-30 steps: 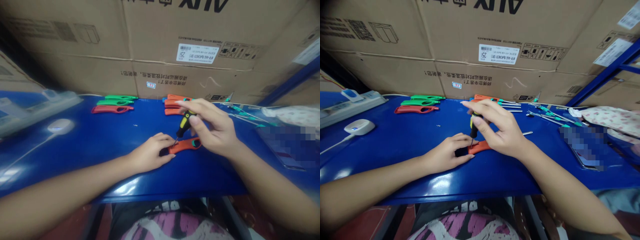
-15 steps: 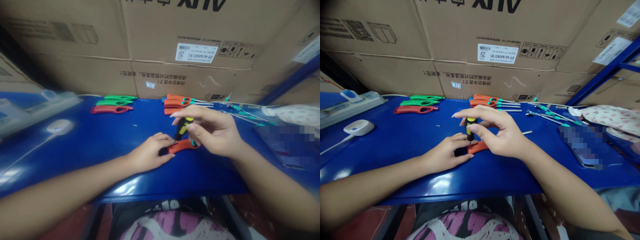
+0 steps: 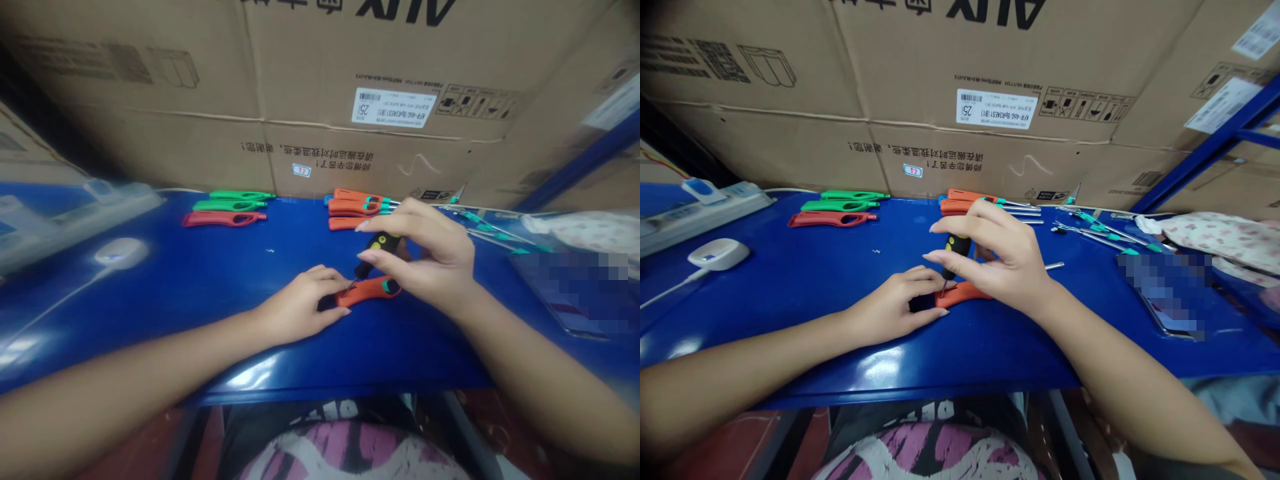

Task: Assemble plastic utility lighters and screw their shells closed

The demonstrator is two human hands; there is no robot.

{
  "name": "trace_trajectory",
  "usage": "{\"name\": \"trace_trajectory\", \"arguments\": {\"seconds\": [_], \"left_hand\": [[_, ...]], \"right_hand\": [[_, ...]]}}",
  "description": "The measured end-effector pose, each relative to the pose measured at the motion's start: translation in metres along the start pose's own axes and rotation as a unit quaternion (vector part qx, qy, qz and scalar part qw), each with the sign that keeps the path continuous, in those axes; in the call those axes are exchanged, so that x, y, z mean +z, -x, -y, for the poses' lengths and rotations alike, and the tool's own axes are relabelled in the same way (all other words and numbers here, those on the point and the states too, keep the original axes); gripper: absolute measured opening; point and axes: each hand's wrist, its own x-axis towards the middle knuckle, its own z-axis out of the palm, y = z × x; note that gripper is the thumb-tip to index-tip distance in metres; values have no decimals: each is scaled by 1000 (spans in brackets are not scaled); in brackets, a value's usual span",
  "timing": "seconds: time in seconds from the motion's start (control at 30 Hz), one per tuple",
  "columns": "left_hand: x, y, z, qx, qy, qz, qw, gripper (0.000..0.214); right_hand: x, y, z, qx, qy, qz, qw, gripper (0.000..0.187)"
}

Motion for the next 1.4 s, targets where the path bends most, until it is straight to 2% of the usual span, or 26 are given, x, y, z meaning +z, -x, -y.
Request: {"name": "trace_trajectory", "arguments": {"seconds": [0.1, 0.17, 0.23, 0.3, 0.37, 0.43, 0.5, 0.57, 0.67, 0.77, 0.93, 0.97, 1.07, 1.13, 1.2, 1.3, 1.33, 1.4], "left_hand": [[0, 0, -1, 2, -4, -2, 1000, 32], [-1, -1, -1, 5, -8, 0, 1000, 31], [0, -1, -1, 7, -10, -1, 1000, 32], [0, -1, -1, 7, -9, -2, 1000, 31], [0, -1, -1, 7, -5, -5, 1000, 29], [-1, -1, -1, 4, -1, -4, 1000, 29], [-1, -1, -1, -1, 1, 0, 1000, 30], [0, -1, -1, -5, 5, 3, 1000, 29], [1, 0, 0, -7, 10, -2, 1000, 30], [2, 0, 0, -7, 11, -7, 1000, 32], [2, 0, 0, -8, 1, -8, 1000, 33], [2, 0, 0, -6, 0, -8, 1000, 33], [2, 0, 0, 1, 1, -9, 1000, 30], [2, 0, 0, 1, -1, -10, 1000, 30], [2, 0, 0, -3, -7, -10, 1000, 31], [3, 0, 0, -5, -13, -8, 1000, 30], [3, 0, 1, -3, -11, -9, 1000, 28], [3, 0, 1, 2, -4, -11, 1000, 25]], "right_hand": [[-1, 1, 1, 44, -66, 64, 995, 30], [-1, 1, 2, 63, -116, 83, 988, 31], [0, 0, 3, 33, -98, 52, 993, 21], [1, 0, 5, -9, -32, 10, 999, 14], [2, 0, 6, -24, 20, -1, 1000, 18], [1, 0, 7, -3, 18, 28, 999, 27], [-1, 0, 6, 48, -29, 74, 996, 35], [-3, -1, 5, 86, -81, 102, 988, 34], [-3, -3, 3, 68, -61, 61, 994, 19], [-2, -3, 2, 22, 5, 13, 1000, 18], [-2, 0, 4, 56, -92, 93, 990, 30], [-1, 0, 4, 51, -96, 88, 990, 27], [2, 1, 3, 11, -29, 12, 999, 12], [3, 1, 4, -4, 4, -13, 1000, 11], [2, 1, 6, 7, -13, 21, 1000, 21], [-1, 1, 9, 52, -93, 99, 989, 33], [-2, 1, 10, 53, -108, 104, 987, 30], [-1, 1, 10, 38, -89, 73, 993, 20]]}}
